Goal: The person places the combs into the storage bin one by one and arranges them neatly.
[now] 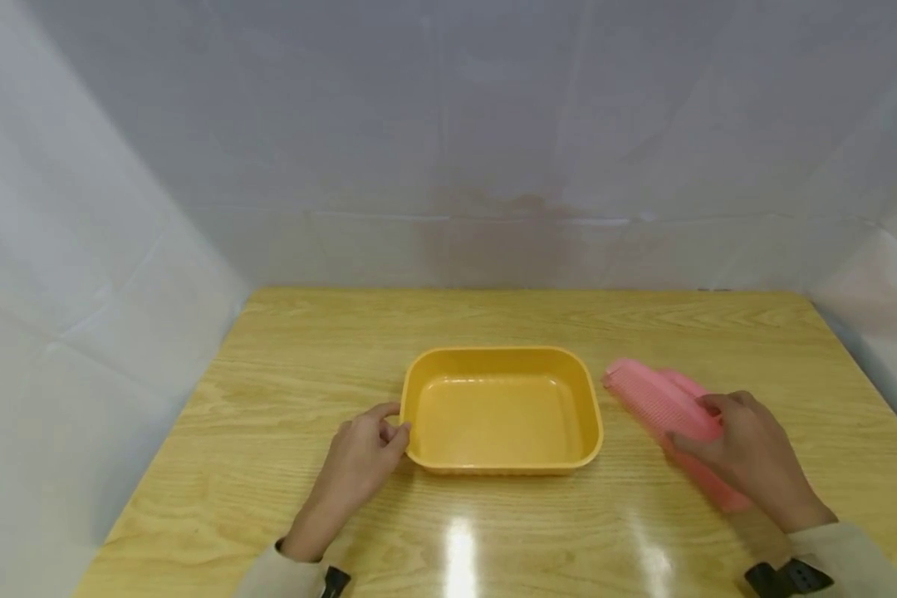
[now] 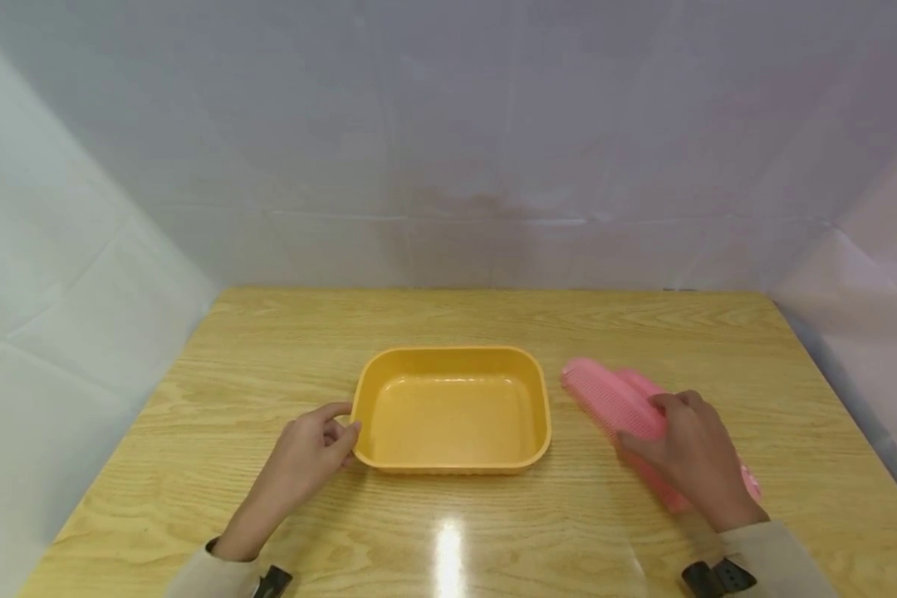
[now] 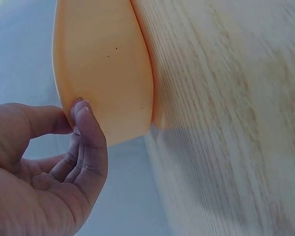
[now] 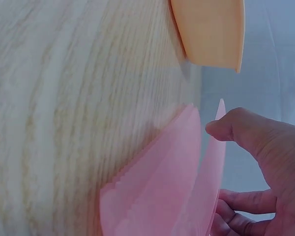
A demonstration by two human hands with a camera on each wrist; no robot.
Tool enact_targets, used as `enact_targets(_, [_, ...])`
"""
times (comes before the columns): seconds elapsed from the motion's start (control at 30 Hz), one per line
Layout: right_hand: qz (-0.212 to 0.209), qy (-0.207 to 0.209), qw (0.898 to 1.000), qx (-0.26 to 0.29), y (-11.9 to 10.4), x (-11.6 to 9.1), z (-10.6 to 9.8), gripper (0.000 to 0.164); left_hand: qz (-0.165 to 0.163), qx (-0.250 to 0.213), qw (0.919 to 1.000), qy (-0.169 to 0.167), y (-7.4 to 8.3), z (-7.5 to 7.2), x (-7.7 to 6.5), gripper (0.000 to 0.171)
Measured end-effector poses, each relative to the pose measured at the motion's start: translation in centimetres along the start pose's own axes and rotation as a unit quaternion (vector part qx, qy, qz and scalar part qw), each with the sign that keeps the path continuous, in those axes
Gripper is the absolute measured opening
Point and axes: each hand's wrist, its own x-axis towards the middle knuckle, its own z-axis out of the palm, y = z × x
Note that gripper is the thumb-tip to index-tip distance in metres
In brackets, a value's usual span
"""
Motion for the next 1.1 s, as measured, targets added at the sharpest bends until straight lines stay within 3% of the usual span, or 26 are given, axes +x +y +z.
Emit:
enact_targets(0.47, [-0.002, -0.012, 1.0, 0.016, -0.9, 1.1, -0.5, 0.072, 0.005, -0.015, 0.9999, -0.002, -0.1, 0.2, 0.2, 0.038])
enact_targets(0.73, [-0.017, -0.004, 1.0, 0.018, -2.2, 2.3, -0.6, 0.067, -0.024, -0.041, 0.9987, -0.018, -0.4, -0.1, 0.5, 0.04])
enact_targets(1.1, [-0.066, 0.016, 0.997, 0.026, -3.4, 3.3, -1.0, 0.063, -0.033, -0.062, 0.9971, -0.027, -0.7, -0.1, 0.8, 0.038])
